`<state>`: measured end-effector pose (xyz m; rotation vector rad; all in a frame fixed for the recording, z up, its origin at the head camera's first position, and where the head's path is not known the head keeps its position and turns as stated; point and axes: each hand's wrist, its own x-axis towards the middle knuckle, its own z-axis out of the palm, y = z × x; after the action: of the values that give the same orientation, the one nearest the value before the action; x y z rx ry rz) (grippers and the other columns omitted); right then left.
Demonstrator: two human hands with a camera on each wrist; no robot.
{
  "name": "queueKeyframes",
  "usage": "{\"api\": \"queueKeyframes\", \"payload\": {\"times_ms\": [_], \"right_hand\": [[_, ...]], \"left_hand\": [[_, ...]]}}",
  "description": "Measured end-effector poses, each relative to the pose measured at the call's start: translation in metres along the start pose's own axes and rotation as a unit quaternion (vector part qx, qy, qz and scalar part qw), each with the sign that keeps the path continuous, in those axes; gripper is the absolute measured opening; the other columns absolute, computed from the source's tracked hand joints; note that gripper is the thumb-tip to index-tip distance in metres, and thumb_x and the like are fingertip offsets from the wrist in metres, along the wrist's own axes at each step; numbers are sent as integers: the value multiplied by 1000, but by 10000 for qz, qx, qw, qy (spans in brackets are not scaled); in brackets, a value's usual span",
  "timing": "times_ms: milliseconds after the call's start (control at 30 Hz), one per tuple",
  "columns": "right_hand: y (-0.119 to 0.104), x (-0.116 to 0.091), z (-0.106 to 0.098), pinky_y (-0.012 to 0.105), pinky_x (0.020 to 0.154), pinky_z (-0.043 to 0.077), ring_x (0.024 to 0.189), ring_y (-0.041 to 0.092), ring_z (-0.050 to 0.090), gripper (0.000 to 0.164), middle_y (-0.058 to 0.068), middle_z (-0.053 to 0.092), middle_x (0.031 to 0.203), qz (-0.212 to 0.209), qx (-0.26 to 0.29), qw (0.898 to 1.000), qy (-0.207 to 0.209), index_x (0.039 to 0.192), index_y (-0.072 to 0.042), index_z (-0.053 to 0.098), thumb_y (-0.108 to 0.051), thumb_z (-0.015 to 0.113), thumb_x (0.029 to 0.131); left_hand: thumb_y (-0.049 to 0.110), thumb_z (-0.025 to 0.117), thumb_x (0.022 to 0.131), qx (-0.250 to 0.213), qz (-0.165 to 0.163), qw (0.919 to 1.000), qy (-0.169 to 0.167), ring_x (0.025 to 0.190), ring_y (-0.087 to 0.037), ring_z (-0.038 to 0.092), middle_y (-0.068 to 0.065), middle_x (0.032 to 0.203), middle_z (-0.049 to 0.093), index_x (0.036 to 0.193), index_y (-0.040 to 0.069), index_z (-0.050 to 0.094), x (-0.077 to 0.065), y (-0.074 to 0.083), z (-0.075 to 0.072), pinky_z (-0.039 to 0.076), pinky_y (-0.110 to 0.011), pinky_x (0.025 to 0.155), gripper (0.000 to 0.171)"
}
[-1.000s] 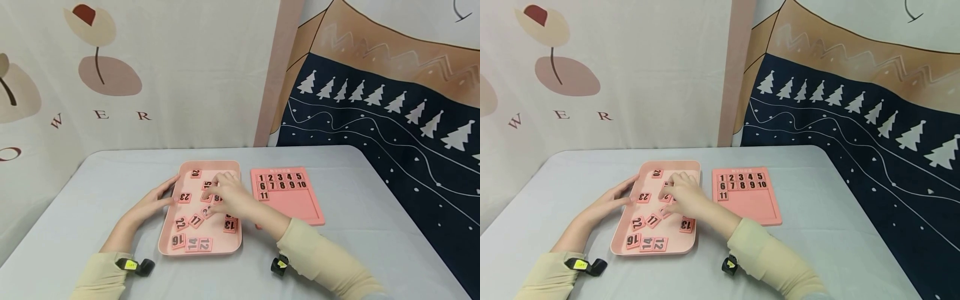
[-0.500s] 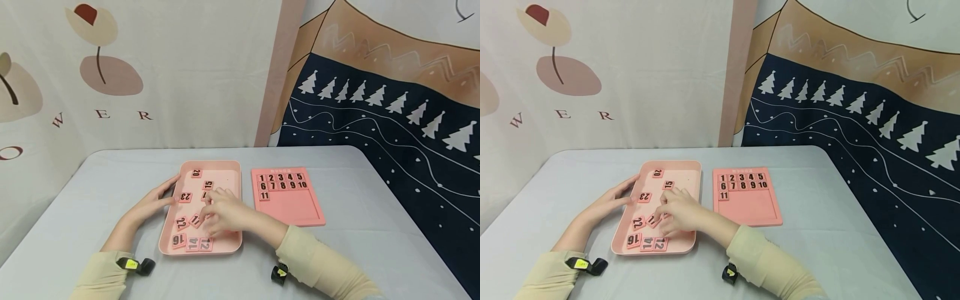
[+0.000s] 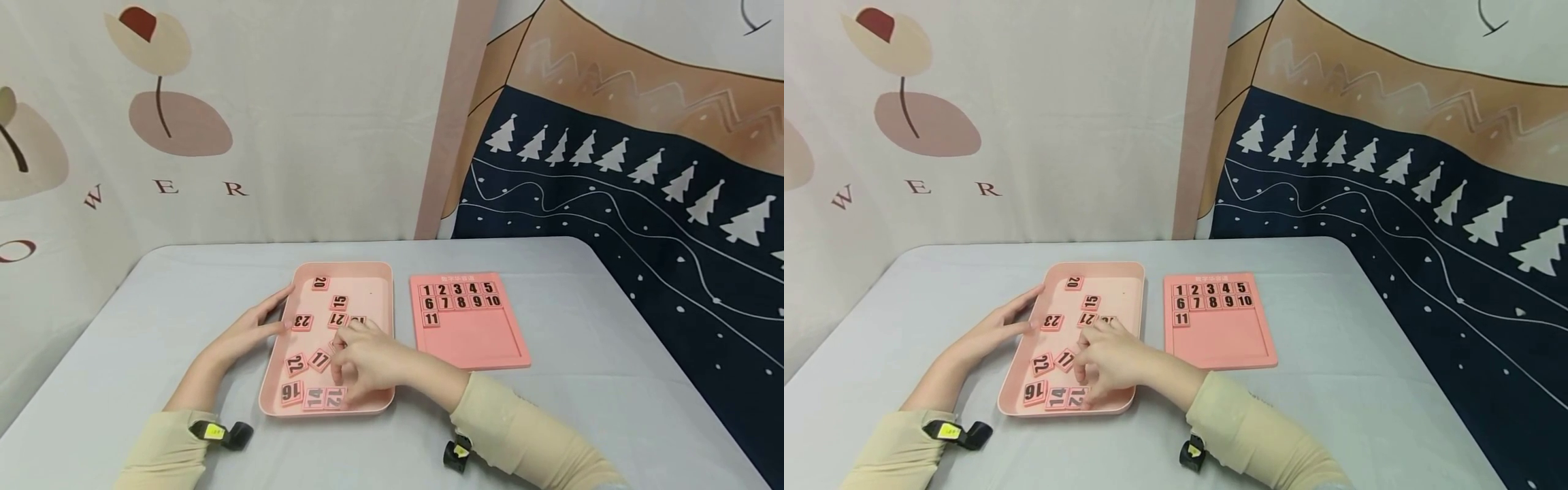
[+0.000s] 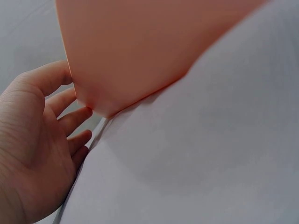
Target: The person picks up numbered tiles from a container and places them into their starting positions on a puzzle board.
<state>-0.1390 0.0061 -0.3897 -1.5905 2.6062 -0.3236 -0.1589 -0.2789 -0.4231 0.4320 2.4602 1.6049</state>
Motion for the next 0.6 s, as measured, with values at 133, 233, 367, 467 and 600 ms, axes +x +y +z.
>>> {"api": "queueKeyframes", "payload": {"times_ms": [133, 233, 367, 467, 600], "right_hand": [[0, 1, 3, 24, 90, 30, 98, 5, 38, 33, -13, 48, 106, 52, -115, 9999, -34, 75, -36, 64, -60, 81, 59], [-1, 1, 4, 23, 89, 30, 96, 5, 37, 33, -14, 47, 103, 112, -163, 9998, -79, 74, -36, 63, -60, 81, 60], [-1, 1, 5, 21, 85, 30, 94, 5, 37, 32, -15, 44, 99, 130, -186, 9997, -59, 73, -35, 64, -59, 81, 61], [-1, 0, 6, 21, 86, 31, 94, 5, 37, 31, -15, 45, 98, 81, -159, 9998, 1, 74, -34, 65, -57, 81, 62], [0, -3, 3, 24, 93, 30, 96, 4, 37, 28, -15, 45, 98, -26, 10, 9999, 134, 78, -32, 68, -51, 82, 62]], "left_hand": [[15, 63, 90, 51, -28, 10000, 37, 143, -38, 9, -16, 157, 14, 153, 12, 24, 0, 3, 0, 7, -58, 112, 74], [16, 63, 90, 94, -48, 9999, 59, 142, -40, 10, -18, 157, 14, 153, 12, 24, -1, 4, 0, 8, -59, 111, 75], [16, 64, 90, 128, -80, 9999, 73, 142, -40, 10, -17, 157, 14, 153, 12, 23, -1, 4, 0, 9, -58, 112, 75], [16, 64, 90, 135, -91, 9999, 56, 142, -39, 9, -17, 157, 14, 153, 11, 23, -1, 3, -1, 8, -58, 112, 76], [17, 64, 90, 116, -95, 9999, 40, 142, -38, 9, -16, 158, 14, 153, 12, 23, 0, 3, 0, 8, -58, 112, 76]]}}
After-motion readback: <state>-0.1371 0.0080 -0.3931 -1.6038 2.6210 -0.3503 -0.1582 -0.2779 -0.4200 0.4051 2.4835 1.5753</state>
